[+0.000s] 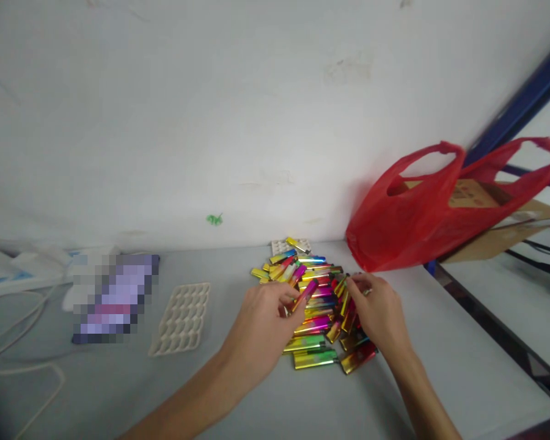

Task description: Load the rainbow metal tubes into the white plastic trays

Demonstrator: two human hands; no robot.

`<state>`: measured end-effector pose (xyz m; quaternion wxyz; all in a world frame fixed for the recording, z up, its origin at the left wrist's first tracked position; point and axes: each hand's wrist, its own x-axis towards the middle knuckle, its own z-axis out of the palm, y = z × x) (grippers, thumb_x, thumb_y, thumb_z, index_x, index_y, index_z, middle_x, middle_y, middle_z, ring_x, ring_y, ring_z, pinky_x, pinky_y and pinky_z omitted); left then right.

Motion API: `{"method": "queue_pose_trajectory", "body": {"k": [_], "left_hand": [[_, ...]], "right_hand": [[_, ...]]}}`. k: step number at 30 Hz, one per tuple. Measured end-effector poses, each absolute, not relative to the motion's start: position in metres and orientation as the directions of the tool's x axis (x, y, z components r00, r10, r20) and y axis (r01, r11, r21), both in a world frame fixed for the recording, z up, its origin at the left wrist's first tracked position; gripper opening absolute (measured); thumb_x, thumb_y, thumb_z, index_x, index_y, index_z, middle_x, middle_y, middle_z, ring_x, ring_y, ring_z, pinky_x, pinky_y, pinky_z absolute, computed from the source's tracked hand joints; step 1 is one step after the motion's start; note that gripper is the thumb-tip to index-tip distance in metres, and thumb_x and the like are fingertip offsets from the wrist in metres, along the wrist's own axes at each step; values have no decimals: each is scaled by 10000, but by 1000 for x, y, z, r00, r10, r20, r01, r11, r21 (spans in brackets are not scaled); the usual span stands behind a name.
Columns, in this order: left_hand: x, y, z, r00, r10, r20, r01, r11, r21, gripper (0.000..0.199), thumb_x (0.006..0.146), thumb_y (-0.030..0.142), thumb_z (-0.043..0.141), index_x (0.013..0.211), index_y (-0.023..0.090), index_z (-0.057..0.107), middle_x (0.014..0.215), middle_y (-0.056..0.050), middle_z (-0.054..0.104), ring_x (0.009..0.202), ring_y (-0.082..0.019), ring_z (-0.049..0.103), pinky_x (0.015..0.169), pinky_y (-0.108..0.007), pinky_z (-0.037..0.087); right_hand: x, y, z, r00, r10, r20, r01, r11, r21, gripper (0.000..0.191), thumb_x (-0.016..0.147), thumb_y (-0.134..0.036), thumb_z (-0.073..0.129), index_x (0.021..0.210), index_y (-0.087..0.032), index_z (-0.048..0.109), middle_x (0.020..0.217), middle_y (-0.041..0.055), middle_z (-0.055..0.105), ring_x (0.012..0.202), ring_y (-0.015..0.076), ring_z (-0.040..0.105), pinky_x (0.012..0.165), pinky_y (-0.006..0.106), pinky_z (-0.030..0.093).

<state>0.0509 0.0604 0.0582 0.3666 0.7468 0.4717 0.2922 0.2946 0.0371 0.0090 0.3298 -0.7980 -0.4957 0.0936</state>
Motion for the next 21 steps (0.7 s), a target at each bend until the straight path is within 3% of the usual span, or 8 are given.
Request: {"method": "queue_pose_trajectory", "body": {"k": [5,7,9,11,14,16,18,21], "left_hand": [[55,58,58,380,921,88,391,-246,887,242,987,202,732,766,184,830,704,-28,797,605,-183,678,595,-292,387],[58,57,58,372,924,86,357,-228,906,193,984,207,739,834,182,858,768,-37,834,643,-188,719,610,-283,431],[61,55,58,380,921,83,309,-212,927,174,987,214,740,880,183,873,790,-36,846,663,-187,737,621,-272,463],[65,53,59,407,910,82,223,-187,957,189,1001,238,730,899,184,880,793,-38,851,673,-187,743,623,-265,481],[67,50,62,486,871,76,100,-141,985,243,1038,286,694,949,172,889,850,-62,867,722,-198,758,655,-269,512],[65,49,63,503,860,83,101,-154,983,257,1050,312,684,983,169,888,877,-68,864,747,-201,749,676,-276,511],[59,48,64,482,871,97,155,-194,969,249,1048,315,682,989,176,880,850,-53,838,730,-192,708,659,-276,472],[42,48,62,435,894,104,233,-224,946,219,1037,284,672,989,182,859,795,-20,782,661,-163,627,613,-268,409]], "right_hand": [[284,25,24,517,842,157,658,-274,-702,568,905,-703,614,1001,-181,815,1002,146,838,786,314,749,736,411,545],[273,18,36,445,894,52,525,-214,-824,580,919,-739,651,1057,-194,794,933,97,810,730,260,714,637,344,524],[262,10,47,313,948,-53,355,-169,-920,587,932,-758,696,1121,-207,766,746,23,704,603,188,592,531,286,428],[255,5,53,195,976,-94,258,-143,-955,539,946,-735,739,1078,-212,742,642,-30,589,555,141,486,527,256,390],[253,2,53,132,983,-130,149,-149,-977,480,956,-678,789,954,-205,701,636,-50,520,567,107,424,535,220,364],[259,3,49,169,970,-173,69,-187,-980,488,917,-667,838,921,-204,685,663,-53,502,571,96,406,511,202,327],[268,8,43,267,940,-212,34,-229,-973,536,848,-701,876,904,-204,683,692,-42,522,580,103,441,518,206,367],[286,17,34,434,881,-186,148,-274,-950,625,775,-801,836,842,-196,695,700,-3,572,599,143,512,537,255,436]]}}
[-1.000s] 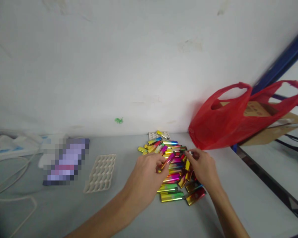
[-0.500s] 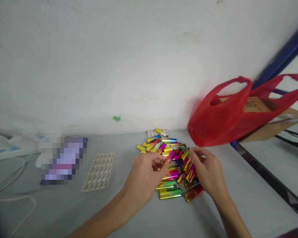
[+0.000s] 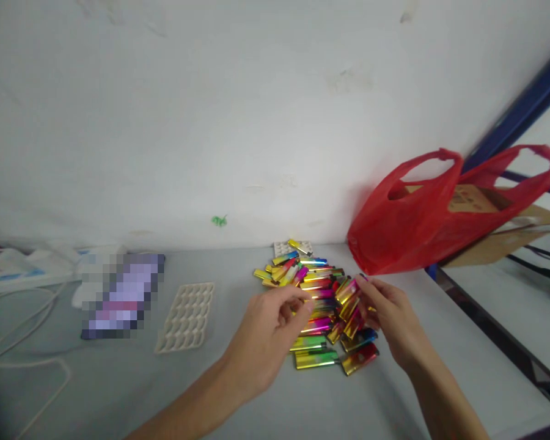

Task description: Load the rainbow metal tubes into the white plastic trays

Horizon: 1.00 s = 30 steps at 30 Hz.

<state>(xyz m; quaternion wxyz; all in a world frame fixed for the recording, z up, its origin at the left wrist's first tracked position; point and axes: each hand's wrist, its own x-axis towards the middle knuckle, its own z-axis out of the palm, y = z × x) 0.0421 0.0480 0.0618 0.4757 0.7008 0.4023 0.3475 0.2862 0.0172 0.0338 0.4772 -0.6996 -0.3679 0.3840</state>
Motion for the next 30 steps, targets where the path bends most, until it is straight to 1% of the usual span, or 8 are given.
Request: {"method": "queue_pose_trajectory", "body": {"k": [4,9,12,16,22,26,28,30], "left_hand": [[15,49,54,382,918,108,300,-234,925,225,1061,277,629,1016,193,833,813,0,762,652,-150,604,622,-265,402],[-9,50,46,345,925,158,377,-291,880,225,1067,259,601,953,207,788,814,17,753,662,-146,597,652,-266,411],[-15,51,40,328,925,190,389,-316,865,224,1075,262,589,983,212,787,816,20,754,659,-148,597,658,-267,419],[-21,51,32,328,918,223,394,-348,851,208,1079,257,585,1008,214,776,815,24,750,636,-145,585,655,-272,421],[-26,49,24,318,916,244,407,-364,838,205,1094,267,582,1003,221,760,795,33,731,626,-143,585,641,-281,410],[-29,48,22,319,915,247,429,-372,823,202,1104,271,578,1046,228,766,799,39,724,616,-143,577,639,-285,410],[-30,48,21,322,910,259,436,-386,813,205,1109,273,570,1062,230,765,802,41,721,614,-143,580,641,-286,414],[-31,48,19,322,905,276,439,-401,804,203,1109,271,569,1069,233,765,811,42,723,611,-142,584,641,-286,420]], "right_hand": [[306,27,19,499,858,-126,277,-295,-914,623,766,-798,776,824,-179,746,628,0,546,548,153,448,470,276,325],[312,30,9,517,847,-124,333,-332,-882,563,834,-725,758,808,-163,775,563,-27,495,521,142,416,476,276,307],[313,31,7,510,852,-120,370,-343,-863,540,818,-686,791,871,-149,826,588,-6,573,527,155,472,477,278,316],[312,35,6,522,849,-85,411,-338,-847,579,767,-653,830,1019,-133,865,767,73,758,563,182,569,478,288,359],[309,26,15,550,835,2,462,-303,-834,648,744,-659,819,1118,-131,847,773,91,770,633,236,648,516,310,425],[310,-3,25,406,913,38,539,-206,-817,521,836,-675,788,1035,-196,828,864,95,792,762,267,719,653,327,554],[313,-22,27,276,961,-7,607,-180,-774,468,888,-675,767,971,-218,825,779,62,734,715,235,668,625,302,542],[317,-39,23,167,985,-52,674,-153,-723,419,898,-644,783,989,-240,846,744,44,696,673,214,620,584,285,517]]}}
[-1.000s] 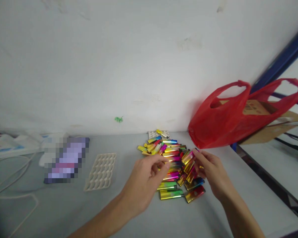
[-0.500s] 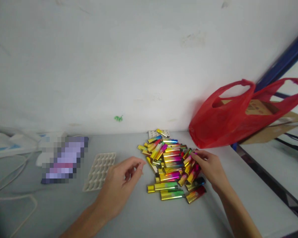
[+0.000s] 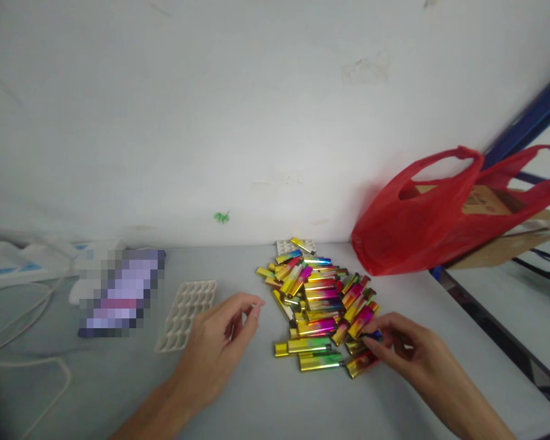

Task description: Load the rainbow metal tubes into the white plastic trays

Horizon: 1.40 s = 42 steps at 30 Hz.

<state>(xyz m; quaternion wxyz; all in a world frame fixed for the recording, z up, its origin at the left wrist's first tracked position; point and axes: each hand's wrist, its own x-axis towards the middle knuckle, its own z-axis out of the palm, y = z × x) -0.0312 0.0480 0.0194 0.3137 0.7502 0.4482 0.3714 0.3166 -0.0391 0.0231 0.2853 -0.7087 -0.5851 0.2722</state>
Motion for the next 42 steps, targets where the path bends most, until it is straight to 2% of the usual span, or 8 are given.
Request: {"method": "queue_pose_trajectory", "body": {"k": [6,12,15,20,24,29,33,42], "left_hand": [[-34,49,15,321,896,305,464,-430,775,192,1111,261,568,1075,238,755,795,51,716,597,-141,582,636,-283,426],[-33,47,8,377,846,378,507,-530,680,184,1111,199,541,1073,224,719,835,31,734,593,-137,606,629,-279,452],[-33,45,4,447,773,449,499,-633,592,206,1101,143,506,1077,216,697,869,11,752,656,-150,683,673,-279,510],[-32,41,3,515,681,521,488,-732,476,210,1104,125,495,1141,219,679,909,-4,768,752,-186,768,719,-306,578],[-30,36,3,542,638,547,498,-768,402,194,1122,144,480,1130,231,653,888,-5,769,735,-195,770,690,-317,572],[-27,31,1,558,606,568,503,-791,350,182,1103,128,491,1078,235,637,852,2,756,694,-202,760,642,-336,558],[-28,31,3,561,613,557,508,-786,352,189,1079,104,504,1077,235,641,844,6,738,687,-209,747,629,-357,549],[-29,36,3,545,596,589,506,-795,335,191,1108,122,480,1073,229,634,824,14,711,667,-200,715,613,-363,517]], "right_hand": [[324,-59,1,-9,989,-147,793,-82,-603,209,871,-429,821,1028,-303,877,856,43,754,655,188,634,586,265,496],[316,-59,0,-27,976,-217,800,-109,-590,84,781,-323,866,826,-268,821,710,0,710,631,184,628,594,254,457],[310,-58,6,-15,981,-195,766,-114,-633,117,795,-371,872,844,-276,826,725,2,727,641,190,636,585,250,468],[295,-43,30,92,996,1,755,-69,-652,294,844,-562,870,941,-286,851,784,40,754,644,216,621,564,279,493],[277,-13,49,105,992,66,774,-40,-632,329,905,-579,828,993,-262,836,726,18,666,649,203,569,586,285,454],[271,31,51,11,1000,28,762,10,-647,266,946,-491,794,1058,-251,787,680,-53,501,624,166,483,587,272,355],[270,53,51,-85,996,-37,739,38,-673,239,960,-472,771,1052,-252,760,720,-51,518,664,170,483,599,268,341],[267,68,56,-143,979,-145,794,26,-608,217,990,-425,710,1085,-235,749,741,-61,429,686,164,438,617,278,295]]}}
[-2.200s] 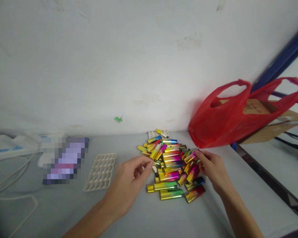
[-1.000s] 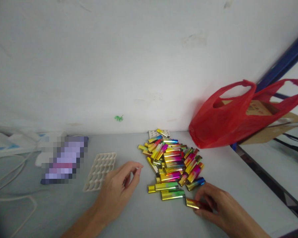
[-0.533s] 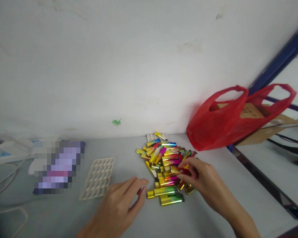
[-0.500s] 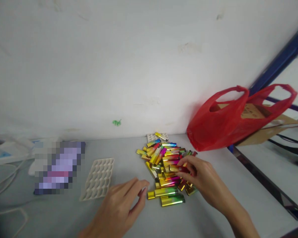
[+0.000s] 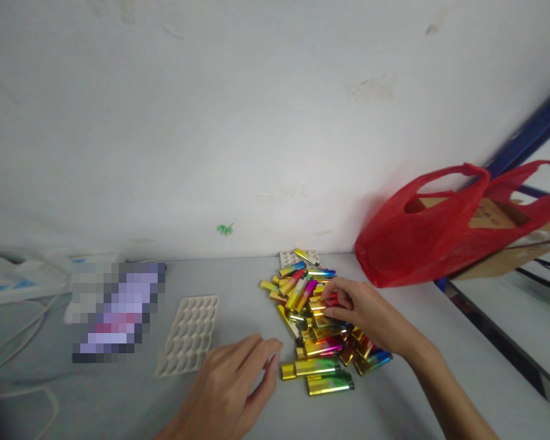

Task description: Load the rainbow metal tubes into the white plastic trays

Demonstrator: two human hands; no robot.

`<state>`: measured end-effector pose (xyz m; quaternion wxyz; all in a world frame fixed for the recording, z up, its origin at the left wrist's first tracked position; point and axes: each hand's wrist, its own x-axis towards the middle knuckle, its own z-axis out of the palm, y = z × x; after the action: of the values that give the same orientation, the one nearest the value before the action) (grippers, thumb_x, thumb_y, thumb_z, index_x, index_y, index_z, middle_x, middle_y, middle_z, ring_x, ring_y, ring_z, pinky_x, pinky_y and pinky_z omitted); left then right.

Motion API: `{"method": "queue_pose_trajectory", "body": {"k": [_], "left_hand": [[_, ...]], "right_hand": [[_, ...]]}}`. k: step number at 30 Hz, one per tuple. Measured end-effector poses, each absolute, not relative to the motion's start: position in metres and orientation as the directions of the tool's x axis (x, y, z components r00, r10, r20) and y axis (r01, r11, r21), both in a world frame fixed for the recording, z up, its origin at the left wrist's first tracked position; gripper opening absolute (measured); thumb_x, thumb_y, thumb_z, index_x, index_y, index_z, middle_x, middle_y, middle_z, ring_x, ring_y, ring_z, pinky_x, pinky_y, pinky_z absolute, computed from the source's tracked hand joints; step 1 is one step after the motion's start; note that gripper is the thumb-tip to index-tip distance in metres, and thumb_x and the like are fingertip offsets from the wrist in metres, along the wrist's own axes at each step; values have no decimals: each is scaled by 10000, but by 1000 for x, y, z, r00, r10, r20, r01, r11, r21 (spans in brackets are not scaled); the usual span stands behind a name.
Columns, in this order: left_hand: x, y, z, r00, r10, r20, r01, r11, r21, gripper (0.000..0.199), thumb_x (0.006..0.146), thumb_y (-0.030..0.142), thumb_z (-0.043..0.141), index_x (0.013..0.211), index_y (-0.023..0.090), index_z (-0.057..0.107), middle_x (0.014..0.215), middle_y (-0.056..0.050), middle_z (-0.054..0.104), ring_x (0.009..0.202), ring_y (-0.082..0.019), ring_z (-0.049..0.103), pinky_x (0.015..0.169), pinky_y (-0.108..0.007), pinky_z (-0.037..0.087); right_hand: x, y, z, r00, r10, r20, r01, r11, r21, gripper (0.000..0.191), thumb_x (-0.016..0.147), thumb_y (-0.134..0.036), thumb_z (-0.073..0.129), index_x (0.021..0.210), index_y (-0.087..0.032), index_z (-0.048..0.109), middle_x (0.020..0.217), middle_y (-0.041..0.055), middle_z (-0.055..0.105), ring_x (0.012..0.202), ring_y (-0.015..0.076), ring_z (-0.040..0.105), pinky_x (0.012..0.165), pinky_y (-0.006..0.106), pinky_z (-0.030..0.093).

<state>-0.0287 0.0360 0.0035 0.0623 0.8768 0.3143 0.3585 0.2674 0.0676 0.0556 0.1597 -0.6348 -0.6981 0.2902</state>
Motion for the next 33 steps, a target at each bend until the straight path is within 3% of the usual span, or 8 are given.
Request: {"method": "queue_pose_trajectory", "body": {"k": [9,14,17,21,25,33], "left_hand": [[-41,42,12,495,571,655,554,-788,269,191,1121,120,487,1125,204,659,841,2,705,710,-200,708,644,-354,512],[-75,67,20,421,649,634,723,-662,198,190,1132,193,518,1267,200,652,1019,-56,732,940,-260,727,856,-392,542],[-96,80,15,386,681,623,779,-602,175,212,1116,182,496,1275,166,635,1104,-106,691,1051,-303,687,954,-448,548],[-110,83,-1,363,710,603,837,-533,124,265,1076,212,538,1318,149,624,1226,-167,658,1143,-372,641,1002,-535,552],[-115,78,-15,343,758,555,860,-491,139,340,1035,239,561,1350,126,621,1312,-212,649,1204,-430,613,999,-597,543],[-121,72,-26,343,812,472,816,-506,280,483,1033,122,454,1473,222,627,1431,-157,639,1288,-386,605,1026,-596,526]], "right_hand": [[263,56,66,-101,990,-100,789,19,-615,331,1038,-555,678,1107,-234,726,727,-67,413,671,165,423,604,292,281],[210,50,73,-102,993,53,741,111,-662,333,1124,-495,573,945,-237,685,705,-62,448,658,160,446,615,294,296],[158,49,70,-175,982,73,721,178,-669,219,1138,-375,580,991,-251,687,744,-57,584,683,159,546,651,287,336],[98,49,62,-286,950,125,768,306,-563,77,1123,-291,626,1141,-264,696,870,-32,736,777,192,701,737,310,405],[71,49,44,-342,924,170,826,382,-415,68,1126,-259,593,1111,-236,655,999,25,799,885,240,783,721,328,438],[65,41,-6,-501,786,362,781,591,-202,144,980,-116,657,1018,-237,590,828,-37,737,657,209,727,549,378,386]]}}
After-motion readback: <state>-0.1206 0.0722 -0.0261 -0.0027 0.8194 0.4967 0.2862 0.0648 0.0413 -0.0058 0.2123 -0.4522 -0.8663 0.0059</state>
